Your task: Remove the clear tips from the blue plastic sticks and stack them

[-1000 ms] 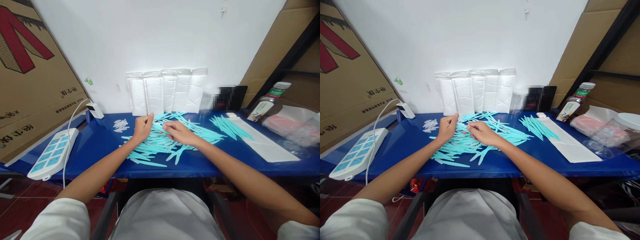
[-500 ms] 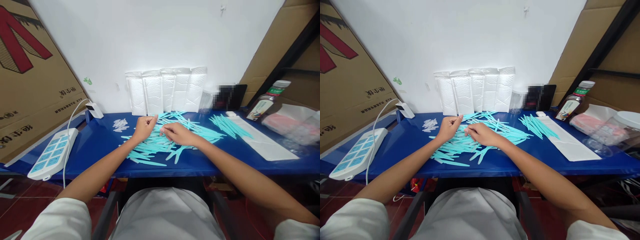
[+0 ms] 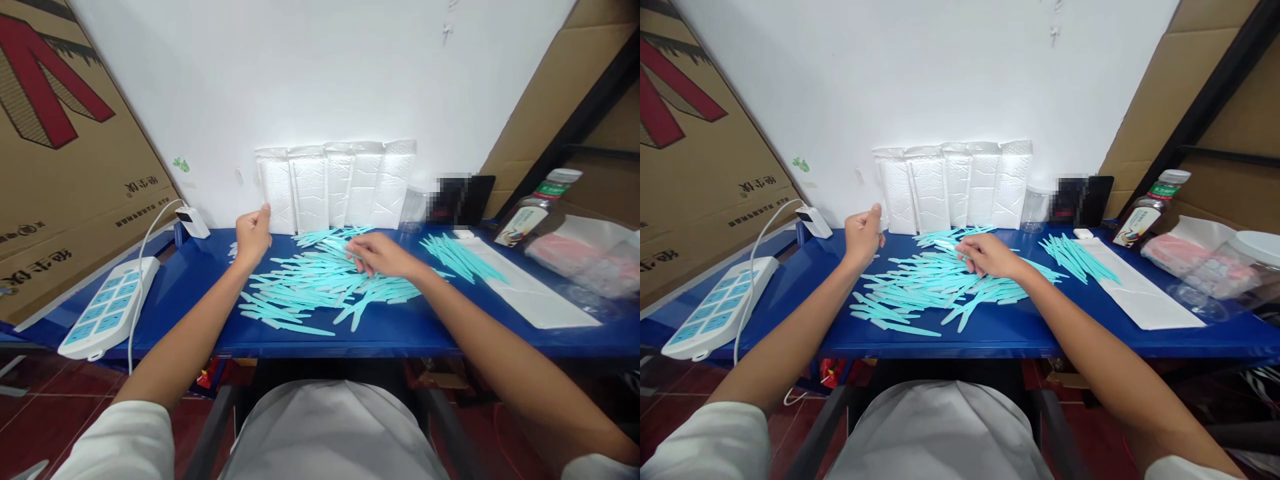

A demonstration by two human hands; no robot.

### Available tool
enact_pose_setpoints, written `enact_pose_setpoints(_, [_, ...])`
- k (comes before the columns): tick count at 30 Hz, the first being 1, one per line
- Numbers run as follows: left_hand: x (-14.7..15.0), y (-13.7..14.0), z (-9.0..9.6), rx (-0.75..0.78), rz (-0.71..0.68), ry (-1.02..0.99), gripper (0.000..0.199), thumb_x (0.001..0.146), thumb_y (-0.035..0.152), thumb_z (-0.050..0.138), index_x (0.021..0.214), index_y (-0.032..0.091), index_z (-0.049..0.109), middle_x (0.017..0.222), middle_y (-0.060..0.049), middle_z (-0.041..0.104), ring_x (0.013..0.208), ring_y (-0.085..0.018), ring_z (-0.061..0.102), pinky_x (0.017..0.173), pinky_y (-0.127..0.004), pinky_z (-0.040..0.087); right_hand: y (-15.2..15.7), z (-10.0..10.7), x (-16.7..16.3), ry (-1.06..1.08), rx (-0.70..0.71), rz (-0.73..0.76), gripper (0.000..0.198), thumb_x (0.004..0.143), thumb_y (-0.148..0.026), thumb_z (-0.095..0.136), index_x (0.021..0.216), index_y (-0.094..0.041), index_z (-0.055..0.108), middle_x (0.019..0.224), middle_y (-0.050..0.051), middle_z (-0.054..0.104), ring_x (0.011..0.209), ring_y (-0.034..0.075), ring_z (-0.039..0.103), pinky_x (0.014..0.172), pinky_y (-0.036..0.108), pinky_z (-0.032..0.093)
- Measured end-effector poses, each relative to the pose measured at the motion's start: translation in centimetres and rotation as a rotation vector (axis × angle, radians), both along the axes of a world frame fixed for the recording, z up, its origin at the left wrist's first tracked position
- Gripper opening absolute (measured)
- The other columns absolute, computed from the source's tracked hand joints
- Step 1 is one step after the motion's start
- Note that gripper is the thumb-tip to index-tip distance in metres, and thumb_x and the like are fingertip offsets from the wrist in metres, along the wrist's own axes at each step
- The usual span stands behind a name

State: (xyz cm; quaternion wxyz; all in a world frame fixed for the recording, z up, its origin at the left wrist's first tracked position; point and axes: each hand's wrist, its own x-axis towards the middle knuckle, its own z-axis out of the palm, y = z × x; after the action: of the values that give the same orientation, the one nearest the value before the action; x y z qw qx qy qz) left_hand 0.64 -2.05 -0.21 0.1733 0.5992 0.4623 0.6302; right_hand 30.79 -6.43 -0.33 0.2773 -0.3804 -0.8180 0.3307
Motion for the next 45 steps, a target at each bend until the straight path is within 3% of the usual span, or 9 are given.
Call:
enact_pose_setpoints(5, [-1.3, 0.7, 0.3, 0.011, -0.049, 0.141, 0.068, 0.098, 0.066, 0.058, 0.051, 0.024, 0.032, 0.040, 0.005, 0.029, 0.036, -0.011, 0.037, 0.042, -0.028, 0.023, 3.0, 0.9, 5.8, -0.238, 0.189, -0.289, 0.046, 0.106, -0.050, 0.052, 0.076, -0.018, 0.067, 0.069, 0.005, 0.072, 0.058, 0.015, 0.064, 0.064, 0.027, 0.046])
enact_pose_setpoints(14, [-0.1, -0.1, -0.2, 0.057, -0.110, 0.399, 0.067, 0.101, 0.062, 0.051, 0.054, 0.022, 0.027, 0.052, 0.002, 0.025, 0.053, -0.011, 0.025, 0.052, -0.031, 0.018, 5.5, 0.6, 19.8, -0.719, -0.169, -0.884, 0.037, 0.102, -0.034, 0.062, 0.078, -0.012, 0.080, 0.084, 0.019, 0.077, 0.062, 0.020, 0.062, 0.066, 0.037, 0.041])
enact_pose_setpoints(18, [-0.1, -0.2, 0.0, 0.063, -0.099, 0.402, 0.065, 0.100, 0.061, 0.052, 0.056, 0.021, 0.025, 0.056, 0.002, 0.022, 0.056, -0.012, 0.022, 0.054, -0.032, 0.016, 5.5, 0.3, 20.3, -0.760, -0.258, -0.983, 0.033, 0.098, -0.035, 0.067, 0.088, -0.008, 0.082, 0.089, 0.025, 0.076, 0.065, 0.024, 0.065, 0.066, 0.038, 0.043])
enact_pose_setpoints(24, [-0.5, -0.1, 0.2, 0.099, -0.052, 0.459, 0.063, 0.101, 0.057, 0.050, 0.056, 0.021, 0.024, 0.058, 0.002, 0.020, 0.055, -0.012, 0.021, 0.055, -0.033, 0.016, 4.4, 1.3, 17.3, -0.859, -0.128, -1.159, 0.054, 0.096, -0.045, 0.070, 0.125, -0.001, 0.076, 0.118, 0.039, 0.071, 0.109, 0.038, 0.070, 0.079, 0.042, 0.047])
enact_pose_setpoints(27, [-0.7, -0.1, 0.4, 0.098, -0.052, 0.470, 0.062, 0.101, 0.055, 0.050, 0.057, 0.022, 0.023, 0.059, 0.002, 0.019, 0.056, -0.012, 0.020, 0.056, -0.033, 0.015, 4.2, 1.5, 15.8, -0.782, 0.051, -1.091, 0.040, 0.100, -0.039, 0.064, 0.118, -0.007, 0.080, 0.117, 0.032, 0.074, 0.108, 0.036, 0.071, 0.082, 0.041, 0.047])
enact_pose_setpoints(30, [-0.8, 0.1, 0.5, 0.078, -0.075, 0.466, 0.061, 0.102, 0.054, 0.049, 0.057, 0.022, 0.023, 0.059, 0.002, 0.020, 0.056, -0.012, 0.021, 0.055, -0.033, 0.015, 4.3, 1.0, 12.3, -0.538, 0.301, -0.799, 0.027, 0.099, -0.027, 0.063, 0.112, -0.012, 0.082, 0.109, 0.020, 0.079, 0.098, 0.028, 0.072, 0.082, 0.034, 0.047])
enact_pose_setpoints(37, [-3.3, 1.5, 0.3, -0.104, -0.170, 0.745, 0.064, 0.097, 0.054, 0.058, 0.049, 0.022, 0.031, 0.048, 0.002, 0.028, 0.048, -0.012, 0.024, 0.054, -0.033, 0.016, 3.0, -2.2, 0.4, -0.233, 0.394, -0.104, 0.023, 0.098, -0.029, 0.060, 0.099, -0.015, 0.078, 0.087, 0.008, 0.075, 0.074, 0.018, 0.063, 0.069, 0.029, 0.043])
enact_pose_setpoints(40, [-5.7, 2.1, 0.7, -0.271, -0.055, 0.913, 0.060, 0.092, 0.056, 0.065, 0.047, 0.023, 0.043, 0.046, -0.003, 0.044, 0.045, -0.015, 0.035, 0.054, -0.033, 0.022, 3.1, -2.8, -0.4, -0.244, 0.392, -0.064, 0.023, 0.097, -0.029, 0.059, 0.094, -0.016, 0.077, 0.083, 0.007, 0.073, 0.071, 0.017, 0.061, 0.067, 0.028, 0.041])
enact_pose_setpoints(45, [-8.9, 2.7, 1.4, -0.604, 0.214, 1.220, 0.051, 0.098, 0.056, 0.051, 0.073, 0.018, 0.074, 0.076, -0.017, 0.073, 0.075, -0.030, 0.068, 0.068, -0.033, 0.043, 5.1, -3.2, 3.7, -0.196, 0.375, -0.296, 0.025, 0.095, -0.035, 0.062, 0.092, -0.016, 0.078, 0.075, 0.005, 0.072, 0.067, 0.017, 0.060, 0.064, 0.029, 0.041])
